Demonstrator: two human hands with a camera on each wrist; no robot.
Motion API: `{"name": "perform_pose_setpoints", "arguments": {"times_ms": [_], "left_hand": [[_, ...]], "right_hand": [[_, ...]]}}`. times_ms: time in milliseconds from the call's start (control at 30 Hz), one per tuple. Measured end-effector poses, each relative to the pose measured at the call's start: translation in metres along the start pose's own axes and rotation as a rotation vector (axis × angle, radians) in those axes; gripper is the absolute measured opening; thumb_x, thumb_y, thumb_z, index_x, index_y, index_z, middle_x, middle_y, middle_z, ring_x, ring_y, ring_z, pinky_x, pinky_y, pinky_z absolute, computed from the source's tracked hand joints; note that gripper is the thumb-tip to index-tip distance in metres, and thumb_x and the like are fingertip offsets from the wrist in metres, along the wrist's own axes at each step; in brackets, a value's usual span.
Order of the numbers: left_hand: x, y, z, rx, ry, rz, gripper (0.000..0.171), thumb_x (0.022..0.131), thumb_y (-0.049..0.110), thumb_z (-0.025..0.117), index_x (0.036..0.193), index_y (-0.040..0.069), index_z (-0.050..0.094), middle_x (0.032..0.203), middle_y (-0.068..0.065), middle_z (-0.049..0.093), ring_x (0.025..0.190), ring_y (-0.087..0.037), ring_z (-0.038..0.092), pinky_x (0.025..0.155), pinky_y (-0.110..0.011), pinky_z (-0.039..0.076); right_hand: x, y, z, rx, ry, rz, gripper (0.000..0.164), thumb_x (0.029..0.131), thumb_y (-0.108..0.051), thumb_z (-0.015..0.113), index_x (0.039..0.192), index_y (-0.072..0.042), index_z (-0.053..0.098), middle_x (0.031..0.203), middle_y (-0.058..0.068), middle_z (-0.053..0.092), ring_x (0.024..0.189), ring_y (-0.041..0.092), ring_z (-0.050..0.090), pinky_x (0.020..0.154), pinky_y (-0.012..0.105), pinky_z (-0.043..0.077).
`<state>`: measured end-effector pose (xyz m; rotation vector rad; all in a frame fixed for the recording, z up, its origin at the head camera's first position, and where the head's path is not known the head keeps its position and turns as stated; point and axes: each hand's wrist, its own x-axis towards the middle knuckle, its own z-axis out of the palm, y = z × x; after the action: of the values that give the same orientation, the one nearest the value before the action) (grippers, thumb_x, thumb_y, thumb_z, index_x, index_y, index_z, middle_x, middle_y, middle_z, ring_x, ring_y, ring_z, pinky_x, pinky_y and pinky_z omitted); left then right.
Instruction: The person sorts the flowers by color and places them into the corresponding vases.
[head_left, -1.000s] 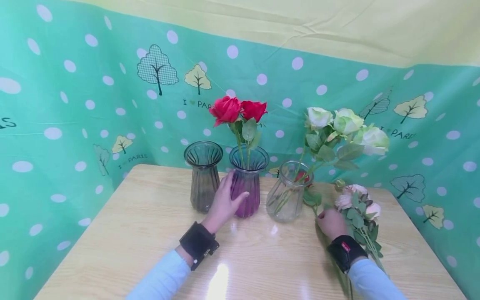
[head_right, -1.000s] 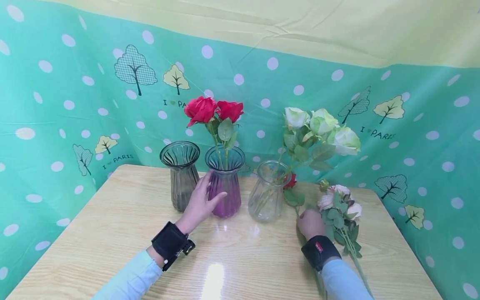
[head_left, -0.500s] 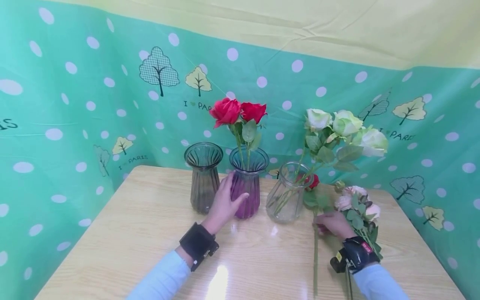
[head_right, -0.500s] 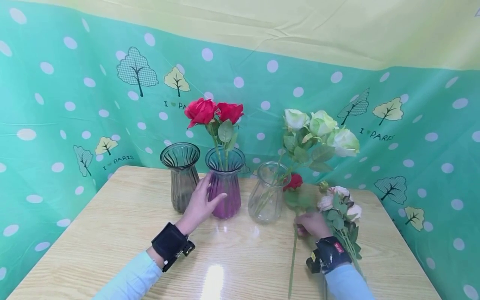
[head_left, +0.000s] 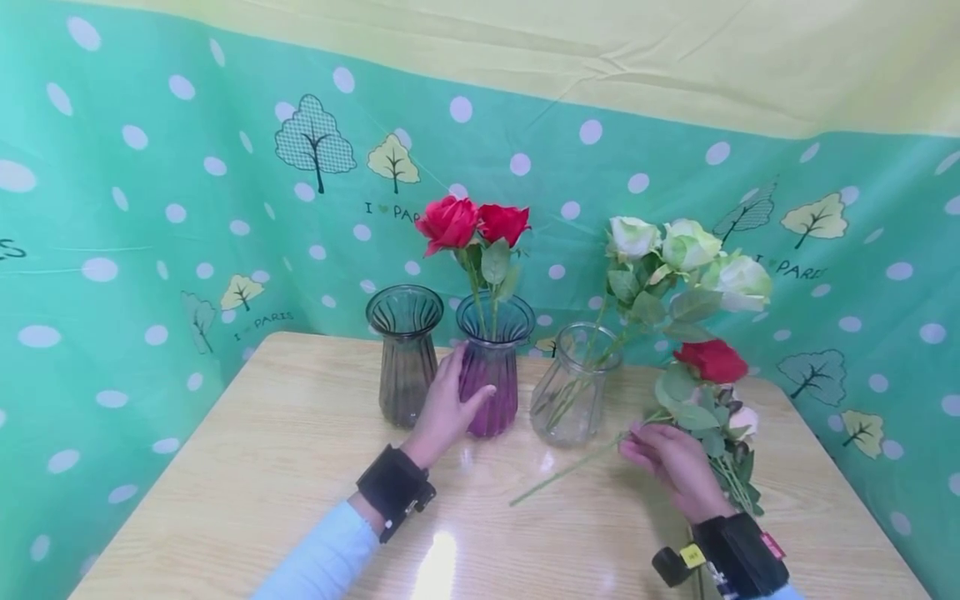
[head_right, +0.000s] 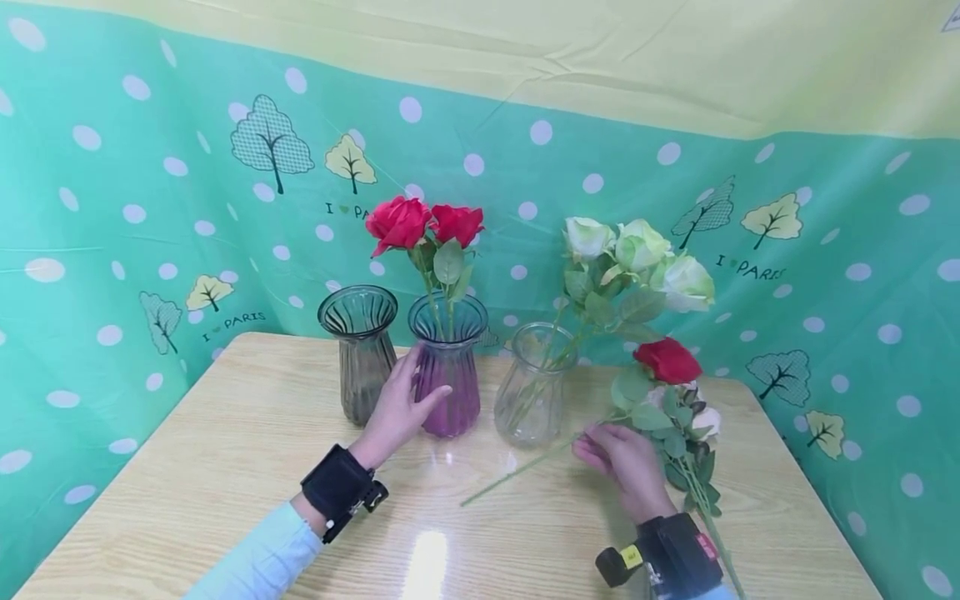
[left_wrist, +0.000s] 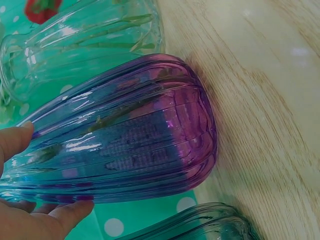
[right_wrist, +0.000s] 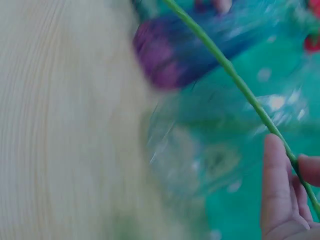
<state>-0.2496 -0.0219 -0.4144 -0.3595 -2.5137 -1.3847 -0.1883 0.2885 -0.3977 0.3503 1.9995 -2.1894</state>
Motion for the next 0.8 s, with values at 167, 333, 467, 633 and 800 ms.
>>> {"name": "perform_pose_setpoints", "arguments": {"times_ms": [167,333,467,633,800], "left_hand": [[0.0,0.001,-0.001,0.002,-0.004,-0.001,0.081,0.087,0.029,0.066,0.148,0.002,0.02,0.148,-0.022,0.031,0.134,-0.038,0.036,0.111,-0.05,0.034],[0.0,0.001,-0.001,0.005,-0.001,0.0,0.081,0.086,0.029,0.066,0.147,0.002,0.02,0.148,-0.022,0.032,0.134,-0.038,0.036,0.111,-0.05,0.034],[0.0,0.001,-0.001,0.005,0.002,0.0,0.081,0.086,0.028,0.066,0.147,0.002,0.02,0.147,-0.022,0.032,0.133,-0.038,0.037,0.11,-0.05,0.034],[-0.001,0.002,-0.002,0.008,-0.003,-0.005,0.082,0.086,0.029,0.066,0.148,0.002,0.02,0.148,-0.022,0.031,0.133,-0.038,0.037,0.11,-0.05,0.034],[-0.001,0.001,-0.001,0.014,0.0,-0.002,0.082,0.086,0.029,0.066,0.148,0.003,0.02,0.148,-0.022,0.032,0.133,-0.038,0.037,0.11,-0.05,0.034]], "right_hand": [[-0.024,-0.023,0.015,0.358,-0.029,-0.144,0.008,0.093,-0.008,0.056,0.087,-0.01,0.062,0.083,0.001,0.069,0.08,0.011,0.068,0.081,0.022,0.057],[-0.037,-0.047,0.028,0.601,0.006,-0.302,0.01,0.092,-0.002,0.055,0.085,-0.004,0.062,0.083,0.006,0.068,0.079,0.015,0.069,0.08,0.024,0.058],[-0.039,-0.064,0.04,0.708,0.113,-0.408,0.003,0.089,0.0,0.058,0.087,0.001,0.06,0.082,0.011,0.067,0.076,0.019,0.069,0.077,0.027,0.059],[-0.037,-0.08,0.052,0.777,0.249,-0.481,0.01,0.083,0.001,0.066,0.09,0.006,0.06,0.081,0.014,0.067,0.073,0.022,0.068,0.075,0.029,0.059],[-0.034,-0.09,0.061,0.796,0.321,-0.547,0.012,0.081,0.002,0.068,0.089,0.007,0.059,0.081,0.016,0.066,0.072,0.024,0.067,0.077,0.031,0.059]]}}
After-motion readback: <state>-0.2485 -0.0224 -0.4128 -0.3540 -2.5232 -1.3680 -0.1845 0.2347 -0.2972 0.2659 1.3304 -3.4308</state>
